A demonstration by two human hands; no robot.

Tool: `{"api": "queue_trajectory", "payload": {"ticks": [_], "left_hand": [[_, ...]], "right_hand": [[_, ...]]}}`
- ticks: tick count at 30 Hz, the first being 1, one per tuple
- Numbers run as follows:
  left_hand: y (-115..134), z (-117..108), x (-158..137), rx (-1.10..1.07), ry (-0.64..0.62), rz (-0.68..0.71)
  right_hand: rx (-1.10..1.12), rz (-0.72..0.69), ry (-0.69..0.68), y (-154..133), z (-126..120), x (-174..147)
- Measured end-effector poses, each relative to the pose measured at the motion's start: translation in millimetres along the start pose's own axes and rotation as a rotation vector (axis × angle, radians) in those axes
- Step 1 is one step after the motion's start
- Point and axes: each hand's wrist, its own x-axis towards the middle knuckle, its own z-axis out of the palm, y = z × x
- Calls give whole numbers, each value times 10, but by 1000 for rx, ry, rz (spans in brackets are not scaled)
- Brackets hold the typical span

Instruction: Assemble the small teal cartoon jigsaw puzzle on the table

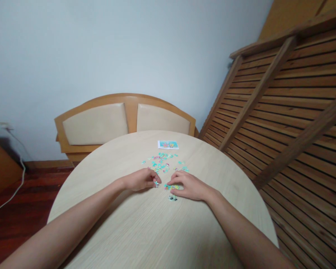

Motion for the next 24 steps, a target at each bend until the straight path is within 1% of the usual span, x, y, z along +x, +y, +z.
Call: {"api": "queue_trajectory", "payload": {"ticks": [3,8,11,16,20,24], "left_hand": [[35,18,12,-64,42,-43],[4,140,77,-103,220,-74],[-15,238,127,-106,286,-68],[44,342,177,-95,337,-13],[87,387,200,-97,387,13],[72,418,214,-100,385,7]], "right_hand": [[0,-4,6,6,3,4],[-2,1,5,15,12,5],[6,4,5,7,6,4],[35,14,12,-6,-1,7],[46,72,54,2,16,4],[70,76,65,6,22,3]]}}
